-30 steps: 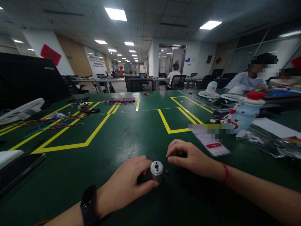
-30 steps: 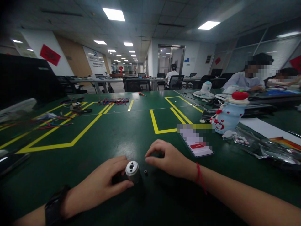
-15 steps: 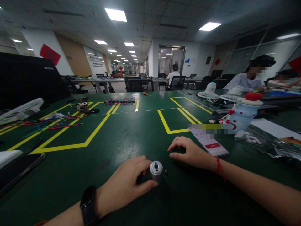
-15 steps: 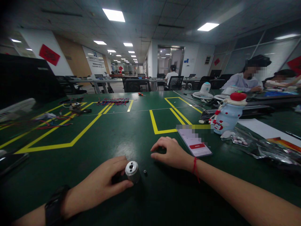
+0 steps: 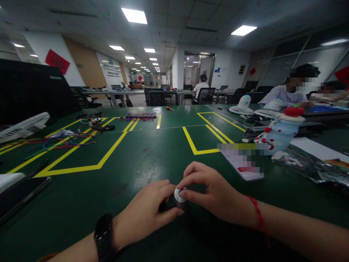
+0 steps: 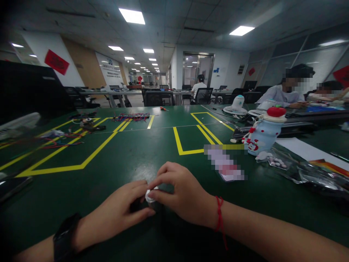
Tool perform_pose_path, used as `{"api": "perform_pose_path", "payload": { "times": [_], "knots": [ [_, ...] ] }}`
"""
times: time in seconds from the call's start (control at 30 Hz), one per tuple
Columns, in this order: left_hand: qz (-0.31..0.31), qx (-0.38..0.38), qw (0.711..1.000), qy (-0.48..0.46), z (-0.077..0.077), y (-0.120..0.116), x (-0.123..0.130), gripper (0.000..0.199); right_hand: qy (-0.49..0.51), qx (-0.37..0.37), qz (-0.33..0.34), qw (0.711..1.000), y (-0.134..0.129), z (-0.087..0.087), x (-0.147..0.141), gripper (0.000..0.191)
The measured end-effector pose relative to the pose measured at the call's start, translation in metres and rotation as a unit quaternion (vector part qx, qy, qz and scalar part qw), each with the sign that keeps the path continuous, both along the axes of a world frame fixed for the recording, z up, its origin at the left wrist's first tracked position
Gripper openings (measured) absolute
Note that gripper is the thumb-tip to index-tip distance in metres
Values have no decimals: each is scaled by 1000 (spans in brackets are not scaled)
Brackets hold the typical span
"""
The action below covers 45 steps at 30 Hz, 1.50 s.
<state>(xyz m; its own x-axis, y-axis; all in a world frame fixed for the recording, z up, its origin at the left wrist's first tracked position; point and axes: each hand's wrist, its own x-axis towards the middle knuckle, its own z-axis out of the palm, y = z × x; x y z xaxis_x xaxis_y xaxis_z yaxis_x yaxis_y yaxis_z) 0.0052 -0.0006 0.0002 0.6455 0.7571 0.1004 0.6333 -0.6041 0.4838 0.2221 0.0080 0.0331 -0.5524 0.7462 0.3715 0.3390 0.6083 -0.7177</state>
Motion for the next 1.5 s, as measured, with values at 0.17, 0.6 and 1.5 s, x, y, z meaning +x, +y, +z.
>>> {"api": "perform_pose_path", "payload": {
  "times": [0.17,0.6,1.5],
  "knots": [
    [-4,2,1000,-1,1,-1,0,18,-30,-35,17,999,-4,4,-2,12],
    [2,-4,1000,0,5,-2,0,21,-17,-126,-170,977,58,-34,51,27],
    [3,5,1000,3,4,-1,0,21,-37,-65,3,997,14,-4,22,10]
  ]
}}
